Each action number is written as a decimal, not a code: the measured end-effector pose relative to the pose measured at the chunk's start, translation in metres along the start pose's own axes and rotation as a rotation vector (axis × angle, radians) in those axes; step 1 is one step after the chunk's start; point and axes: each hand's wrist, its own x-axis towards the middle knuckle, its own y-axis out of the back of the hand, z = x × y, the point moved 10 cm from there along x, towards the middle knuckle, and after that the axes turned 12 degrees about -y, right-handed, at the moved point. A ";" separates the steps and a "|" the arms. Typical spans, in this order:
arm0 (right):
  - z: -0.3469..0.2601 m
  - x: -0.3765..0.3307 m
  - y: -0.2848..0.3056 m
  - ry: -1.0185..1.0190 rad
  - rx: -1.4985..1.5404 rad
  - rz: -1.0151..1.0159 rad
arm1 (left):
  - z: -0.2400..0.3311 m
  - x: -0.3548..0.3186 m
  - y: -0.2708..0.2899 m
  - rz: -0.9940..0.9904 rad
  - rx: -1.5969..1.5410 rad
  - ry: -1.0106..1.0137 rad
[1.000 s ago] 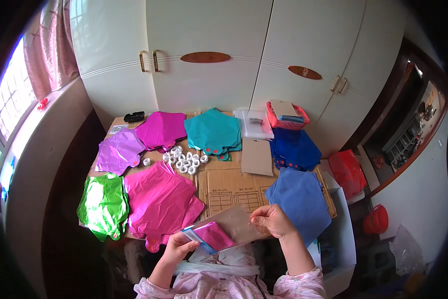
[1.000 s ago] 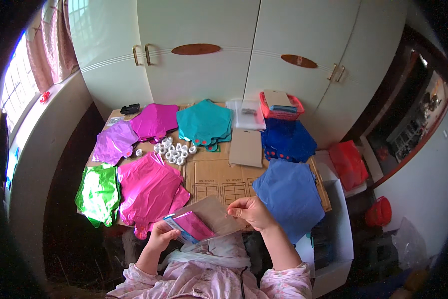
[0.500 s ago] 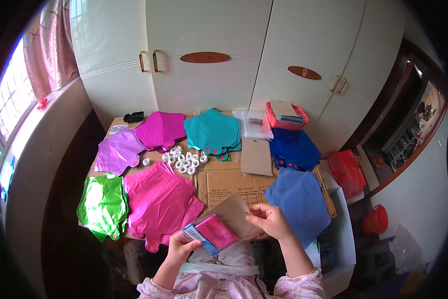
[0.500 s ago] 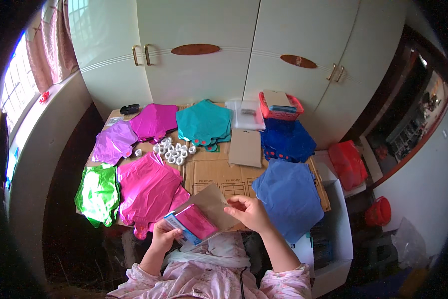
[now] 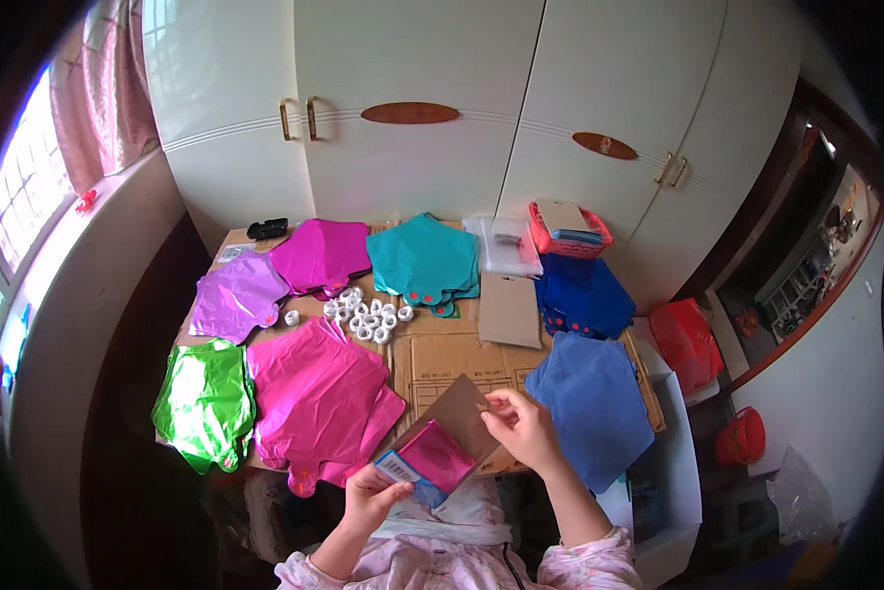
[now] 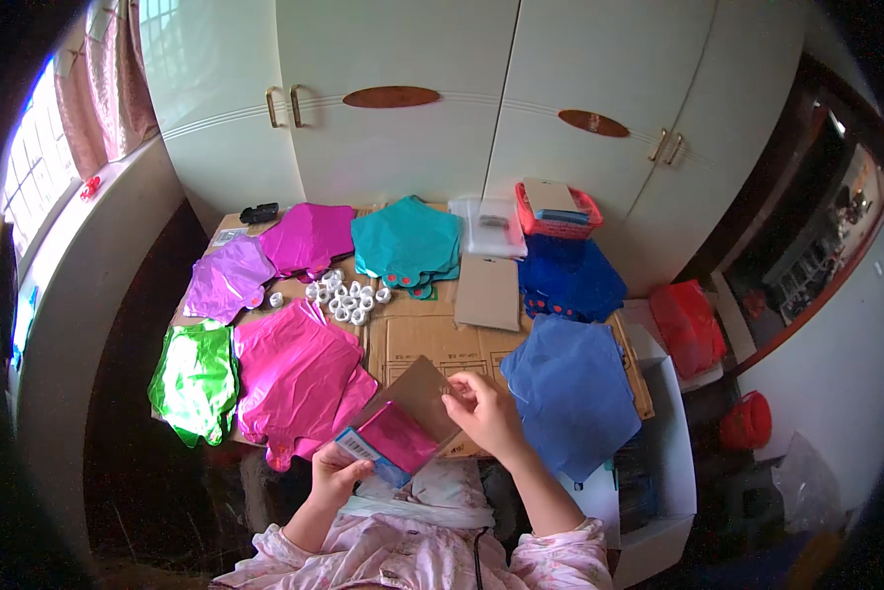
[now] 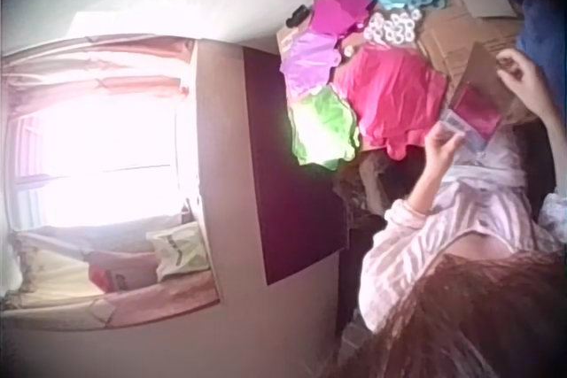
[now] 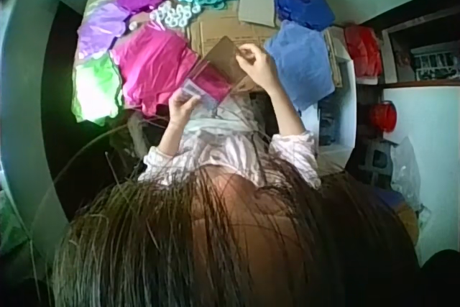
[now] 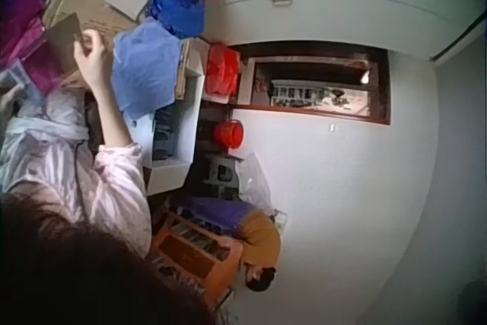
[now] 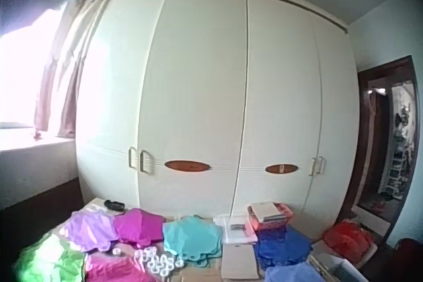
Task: Folding colored plastic sheets and inserting them into paper packaging.
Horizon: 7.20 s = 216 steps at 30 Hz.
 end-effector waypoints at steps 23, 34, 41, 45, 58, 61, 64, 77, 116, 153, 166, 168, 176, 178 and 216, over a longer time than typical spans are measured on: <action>0.038 0.077 -0.068 0.410 -0.562 -0.198 | 0.001 0.051 -0.093 -0.737 1.472 -0.676; 0.066 0.057 -0.071 0.470 -0.450 -0.492 | -0.002 0.047 -0.095 -0.675 1.473 -0.728; 0.031 0.100 -0.105 0.417 -0.474 -0.439 | -0.013 0.043 -0.101 -0.674 1.536 -0.629; 0.031 0.146 -0.120 0.329 -0.450 -0.240 | -0.020 0.044 -0.106 -0.641 1.566 -0.629; 0.114 0.218 -0.069 0.215 -0.697 -0.109 | -0.014 0.052 -0.105 -0.688 1.505 -0.535; 0.107 0.210 -0.088 0.473 -0.901 -0.288 | -0.006 0.055 -0.111 -0.696 1.519 -0.633; 0.078 0.191 -0.114 0.814 -1.107 -0.301 | -0.027 0.062 -0.103 -0.852 1.582 -0.438; -0.024 0.092 -0.043 0.846 -0.541 -0.162 | -0.032 0.062 -0.110 -1.003 1.566 -0.561; 0.013 -0.084 -0.040 0.446 -0.406 -0.269 | -0.011 0.062 -0.115 -1.018 1.493 -0.736; 0.058 -0.032 -0.042 0.302 -0.275 -0.296 | -0.047 0.027 -0.153 -0.790 1.449 -0.573; 0.053 -0.037 -0.042 0.330 -0.312 -0.368 | -0.036 0.040 -0.145 -0.708 1.168 -0.461; 0.053 -0.039 -0.041 0.336 -0.324 -0.382 | -0.008 0.041 -0.142 -0.667 1.011 -0.497; 0.048 -0.067 -0.043 0.355 -0.403 -0.387 | 0.024 0.029 0.007 -0.039 0.494 -0.089; 0.049 -0.069 -0.045 0.375 -0.436 -0.376 | 0.044 0.027 -0.012 -0.275 0.896 -0.325; 0.109 -0.090 -0.035 -0.379 0.839 -0.458 | -0.027 0.032 -0.069 -0.221 -0.005 0.181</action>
